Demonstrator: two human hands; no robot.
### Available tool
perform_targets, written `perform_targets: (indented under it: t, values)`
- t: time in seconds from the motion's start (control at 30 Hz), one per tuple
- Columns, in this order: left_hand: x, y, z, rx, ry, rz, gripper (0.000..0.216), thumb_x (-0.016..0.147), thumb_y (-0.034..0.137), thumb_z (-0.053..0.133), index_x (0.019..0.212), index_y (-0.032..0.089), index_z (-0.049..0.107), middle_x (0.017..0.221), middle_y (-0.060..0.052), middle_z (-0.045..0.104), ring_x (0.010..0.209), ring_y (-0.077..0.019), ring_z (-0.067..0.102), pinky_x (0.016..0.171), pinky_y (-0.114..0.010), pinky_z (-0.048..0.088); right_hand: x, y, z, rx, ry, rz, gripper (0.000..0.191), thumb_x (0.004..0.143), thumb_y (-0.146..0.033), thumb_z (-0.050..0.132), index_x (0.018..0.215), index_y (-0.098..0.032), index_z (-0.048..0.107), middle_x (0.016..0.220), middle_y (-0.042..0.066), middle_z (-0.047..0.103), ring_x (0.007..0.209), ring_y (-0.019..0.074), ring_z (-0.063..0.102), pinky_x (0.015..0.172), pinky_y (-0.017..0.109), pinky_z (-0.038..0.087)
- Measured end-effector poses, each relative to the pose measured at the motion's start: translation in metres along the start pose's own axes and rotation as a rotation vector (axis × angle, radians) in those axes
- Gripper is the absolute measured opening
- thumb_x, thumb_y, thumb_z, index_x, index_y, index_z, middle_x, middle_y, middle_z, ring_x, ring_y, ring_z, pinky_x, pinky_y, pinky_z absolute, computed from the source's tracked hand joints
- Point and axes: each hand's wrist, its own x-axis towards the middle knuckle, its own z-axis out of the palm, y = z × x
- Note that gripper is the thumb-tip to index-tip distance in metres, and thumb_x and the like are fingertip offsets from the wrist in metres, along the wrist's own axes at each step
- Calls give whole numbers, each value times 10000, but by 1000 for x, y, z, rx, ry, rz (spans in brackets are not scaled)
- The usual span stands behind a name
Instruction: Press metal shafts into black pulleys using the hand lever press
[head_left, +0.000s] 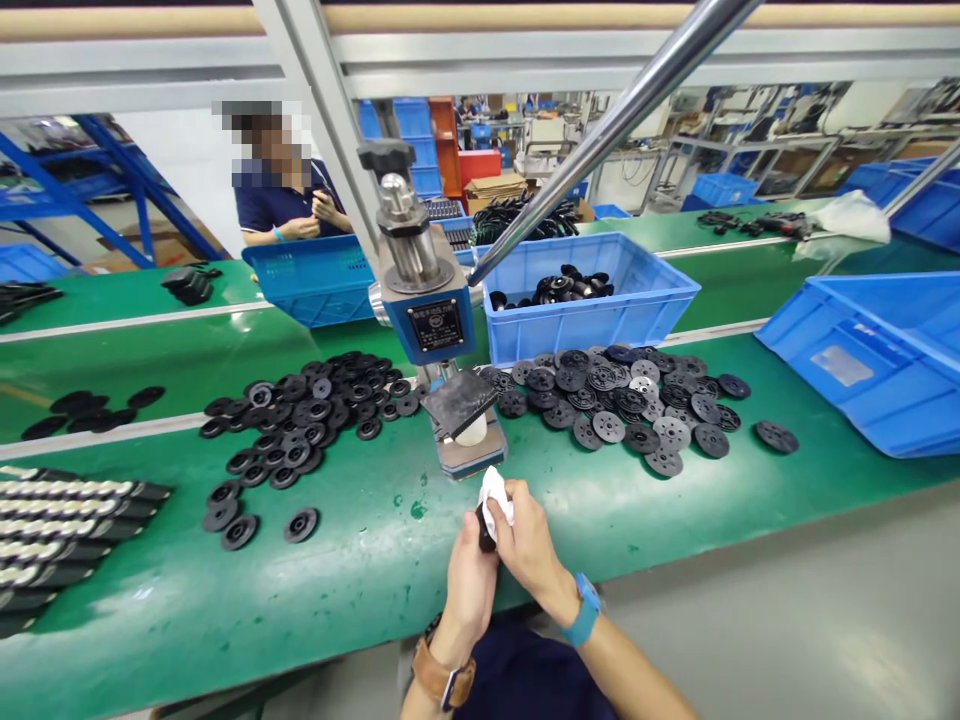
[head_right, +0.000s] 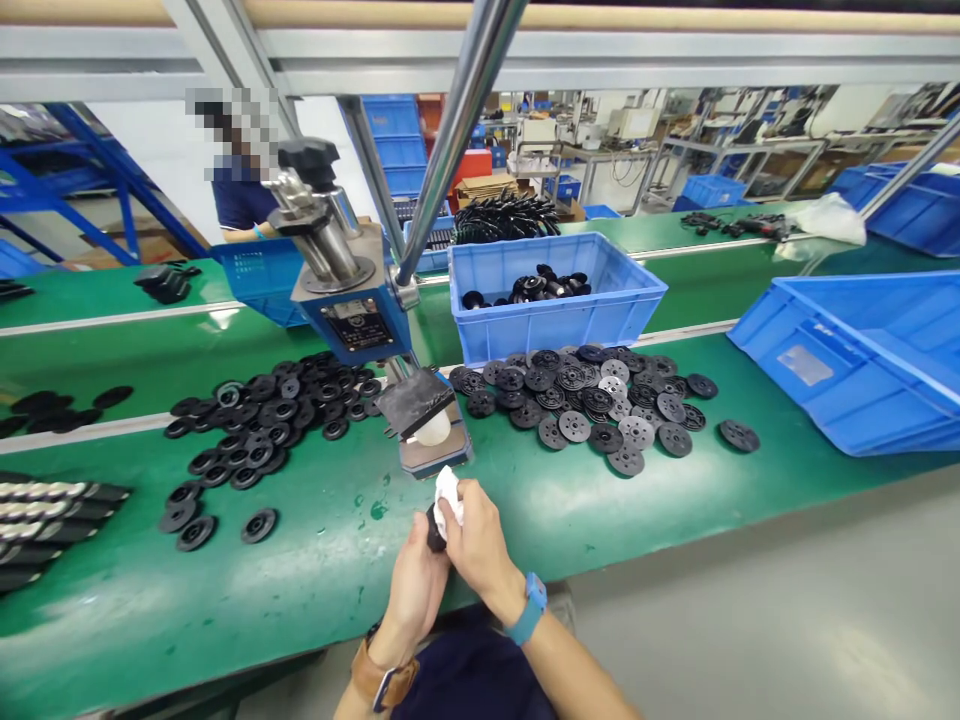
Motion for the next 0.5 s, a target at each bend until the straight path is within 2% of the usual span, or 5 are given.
perform_targets:
  t: [0.13, 0.27, 0.33, 0.4, 0.5]
  values:
    - [-2, 10, 0, -21, -64, 17, 614, 853, 663, 720, 1118, 114, 791, 1053, -141, 788, 943, -256, 696, 960, -408, 514, 15, 1, -18, 57, 130, 124, 209, 1069, -416, 432, 1102, -216, 480, 793, -1, 655, 581, 160, 611, 515, 262, 481]
    - [-3, 20, 0, -38, -109, -26, 596, 921, 624, 659, 1125, 78, 782, 960, -139, 778, 804, -209, 666, 795, -339, 527, 17, -14, -39, 57, 199, 120, 304, 1066, -404, 447, 1295, -209, 494, 1069, 91, 699, 881, 213, 695, 738, 336, 578]
    - [-3, 18, 2, -69, -66, -56, 539, 965, 585, 612, 1119, 98, 785, 998, -135, 784, 871, -225, 694, 848, -349, 543, 9, -23, -36, -14, 96, -19, 238, 1042, -350, 502, 1227, -219, 577, 1192, 118, 694, 1113, 260, 667, 941, 416, 565]
    - [-2, 12, 4, -87, 60, -71, 459, 1003, 522, 573, 1137, 137, 784, 1045, -118, 792, 1001, -242, 717, 962, -360, 538, 0, -28, -24, -145, -28, -194, 171, 1025, -282, 518, 1151, -218, 614, 1356, 134, 648, 1341, 311, 551, 1112, 524, 470]
    - [-1, -1, 6, -58, 174, -50, 417, 1007, 491, 571, 1208, 178, 761, 1118, -101, 796, 1184, -247, 691, 1092, -359, 488, -8, -28, 0, -309, -58, -274, 173, 1025, -215, 473, 1139, -201, 603, 1431, 151, 613, 1462, 341, 437, 1173, 629, 381]
